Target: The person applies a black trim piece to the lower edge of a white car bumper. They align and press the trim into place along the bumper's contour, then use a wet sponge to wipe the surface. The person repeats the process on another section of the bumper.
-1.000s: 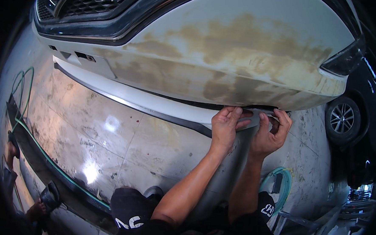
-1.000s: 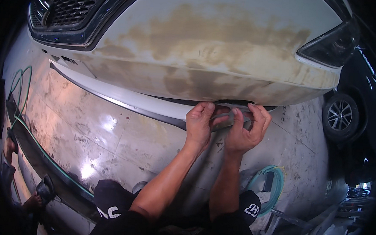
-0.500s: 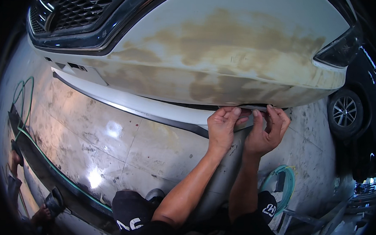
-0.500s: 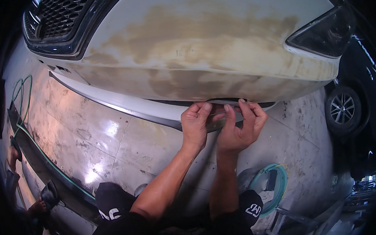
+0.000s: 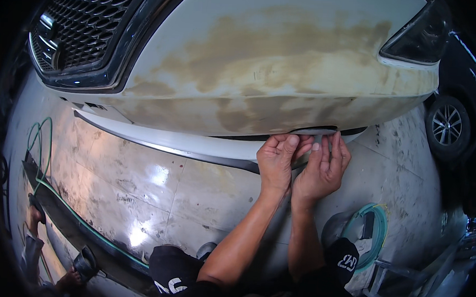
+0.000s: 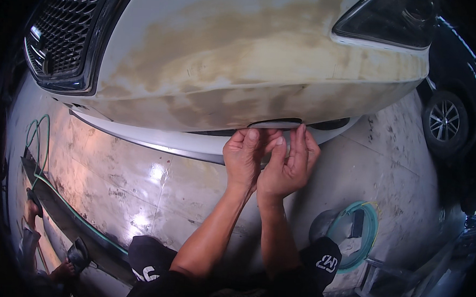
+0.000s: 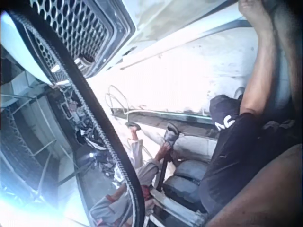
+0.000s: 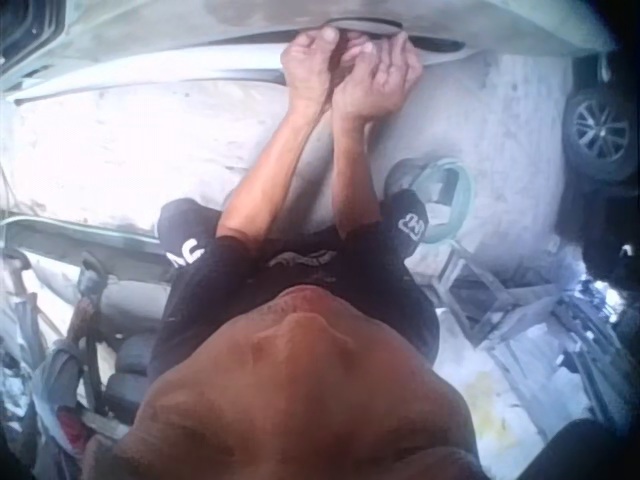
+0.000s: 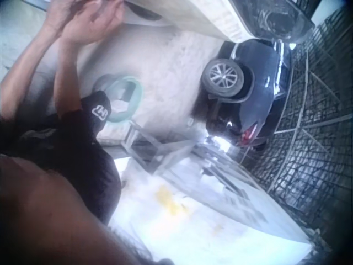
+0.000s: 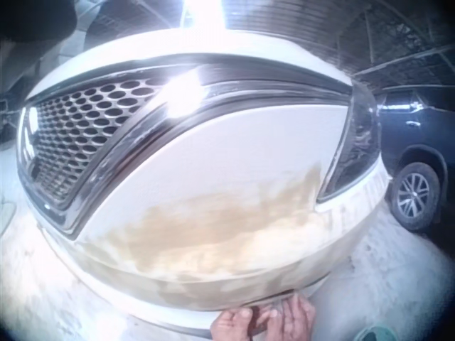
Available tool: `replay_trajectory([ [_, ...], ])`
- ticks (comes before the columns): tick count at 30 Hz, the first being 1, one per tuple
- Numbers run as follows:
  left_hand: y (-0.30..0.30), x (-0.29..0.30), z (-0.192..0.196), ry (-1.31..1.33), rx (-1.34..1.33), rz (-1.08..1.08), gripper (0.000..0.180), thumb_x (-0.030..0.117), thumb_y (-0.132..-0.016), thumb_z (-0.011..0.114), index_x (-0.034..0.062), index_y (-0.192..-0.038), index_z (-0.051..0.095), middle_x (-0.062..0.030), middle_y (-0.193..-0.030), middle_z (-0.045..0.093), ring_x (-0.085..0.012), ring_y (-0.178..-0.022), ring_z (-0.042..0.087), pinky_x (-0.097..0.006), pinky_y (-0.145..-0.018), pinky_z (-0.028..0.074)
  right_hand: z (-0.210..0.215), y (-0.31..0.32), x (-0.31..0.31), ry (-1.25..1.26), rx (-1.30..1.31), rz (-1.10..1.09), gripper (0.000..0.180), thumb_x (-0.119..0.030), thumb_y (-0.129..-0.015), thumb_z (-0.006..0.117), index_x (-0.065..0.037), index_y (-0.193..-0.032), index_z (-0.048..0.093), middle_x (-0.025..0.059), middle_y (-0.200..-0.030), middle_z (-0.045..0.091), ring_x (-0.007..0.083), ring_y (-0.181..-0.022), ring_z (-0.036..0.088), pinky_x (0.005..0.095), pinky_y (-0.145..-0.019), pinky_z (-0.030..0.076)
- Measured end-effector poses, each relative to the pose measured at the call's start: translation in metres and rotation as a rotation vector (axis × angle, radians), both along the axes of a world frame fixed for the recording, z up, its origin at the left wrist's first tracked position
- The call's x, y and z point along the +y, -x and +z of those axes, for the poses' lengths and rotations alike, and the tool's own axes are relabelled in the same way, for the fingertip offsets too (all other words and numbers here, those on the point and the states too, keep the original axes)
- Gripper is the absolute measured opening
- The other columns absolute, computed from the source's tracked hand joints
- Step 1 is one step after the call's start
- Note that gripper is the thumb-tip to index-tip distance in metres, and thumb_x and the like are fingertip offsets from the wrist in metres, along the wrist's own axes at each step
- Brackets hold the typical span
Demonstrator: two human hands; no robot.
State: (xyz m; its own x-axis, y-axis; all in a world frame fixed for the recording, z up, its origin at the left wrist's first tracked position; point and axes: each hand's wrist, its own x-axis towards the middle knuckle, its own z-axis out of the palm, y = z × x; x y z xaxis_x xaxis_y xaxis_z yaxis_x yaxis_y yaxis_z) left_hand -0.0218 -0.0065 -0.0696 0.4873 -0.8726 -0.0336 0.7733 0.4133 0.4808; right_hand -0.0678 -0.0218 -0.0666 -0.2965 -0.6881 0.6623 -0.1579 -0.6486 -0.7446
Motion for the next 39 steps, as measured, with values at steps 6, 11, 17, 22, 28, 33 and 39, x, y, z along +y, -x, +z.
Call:
replay_trajectory([
  [6, 0.001, 0.004, 0.017, -0.167, -0.1, 0.034, 0.025, 0.013, -0.089, 0.07, -0.0076, -0.098, 0.058, -0.0181, -0.093, 0.069, -0.0212, -0.085, 0.069, -0.03, -0.079, 0.059, 0.0, 0.002, -0.003, 0.046, 0.081, -0.018, 0.041, 0.008, -0.086, 0.059, 0.002, -0.127, 0.058, 0.0151, -0.12, 0.048, 0.0256, -0.111, 0.055, 0.0336, -0.092, 0.05],
  [11, 0.002, 0.001, 0.021, -0.206, -0.117, 0.071, 0.025, 0.013, -0.089, 0.07, -0.0061, -0.097, 0.057, -0.0177, -0.092, 0.069, -0.0219, -0.084, 0.069, -0.031, -0.077, 0.059, -0.001, 0.003, -0.007, 0.036, 0.005, -0.001, 0.037, 0.005, -0.089, 0.059, 0.0, -0.125, 0.06, 0.0142, -0.118, 0.052, 0.0245, -0.106, 0.058, 0.0339, -0.088, 0.052],
  [17, 0.0, 0.004, 0.021, -0.19, -0.14, 0.08, 0.024, 0.015, -0.09, 0.069, -0.0042, -0.095, 0.056, -0.0184, -0.093, 0.068, -0.0235, -0.086, 0.069, -0.031, -0.078, 0.059, -0.01, -0.003, -0.005, -0.009, -0.111, -0.001, 0.034, 0.003, -0.09, 0.058, 0.0, -0.123, 0.062, 0.0146, -0.115, 0.054, 0.0236, -0.099, 0.062, 0.032, -0.082, 0.054],
  [22, 0.004, 0.012, 0.021, -0.249, -0.257, 0.057, 0.021, 0.014, -0.092, 0.066, -0.0043, -0.097, 0.057, -0.0171, -0.093, 0.069, -0.0213, -0.084, 0.069, -0.029, -0.074, 0.057, -0.007, 0.008, -0.005, 0.017, 0.018, -0.073, 0.036, 0.006, -0.088, 0.057, -0.001, -0.124, 0.062, 0.0145, -0.112, 0.055, 0.0229, -0.092, 0.062, 0.0318, -0.073, 0.053],
  [28, -0.011, 0.055, 0.054, -0.11, -2.038, 0.94, 0.053, 0.022, -0.081, 0.075, 0.005, -0.124, 0.049, -0.0259, -0.133, 0.048, -0.0431, -0.134, 0.033, -0.052, -0.106, 0.028, -0.008, -0.006, 0.001, 0.039, -0.105, -0.035, 0.045, 0.014, -0.082, 0.051, 0.0, -0.124, 0.062, 0.0176, -0.11, 0.059, 0.0258, -0.093, 0.063, 0.0308, -0.077, 0.053],
  [33, -0.013, 0.006, 0.1, -0.217, -2.488, 0.827, 0.117, 0.038, -0.061, 0.088, 0.0208, -0.154, 0.018, -0.0244, -0.158, 0.002, -0.0466, -0.145, -0.011, -0.068, -0.106, -0.013, 0.003, -0.002, 0.0, -0.105, -0.26, -0.041, 0.043, 0.013, -0.083, 0.049, 0.0, -0.122, 0.061, 0.0131, -0.103, 0.066, 0.0228, -0.085, 0.063, 0.0285, -0.069, 0.051],
  [39, 0.001, -0.007, 0.095, -0.332, -2.482, 0.898, 0.127, 0.05, -0.057, 0.089, 0.0221, -0.155, 0.013, -0.0257, -0.158, -0.005, -0.0483, -0.143, -0.016, -0.066, -0.104, -0.018, -0.007, -0.014, -0.005, -0.042, -0.754, 0.212, 0.027, 0.007, -0.096, 0.035, 0.003, -0.122, 0.039, 0.0216, -0.11, 0.064, 0.0247, -0.103, 0.064, 0.0347, -0.093, 0.048],
])
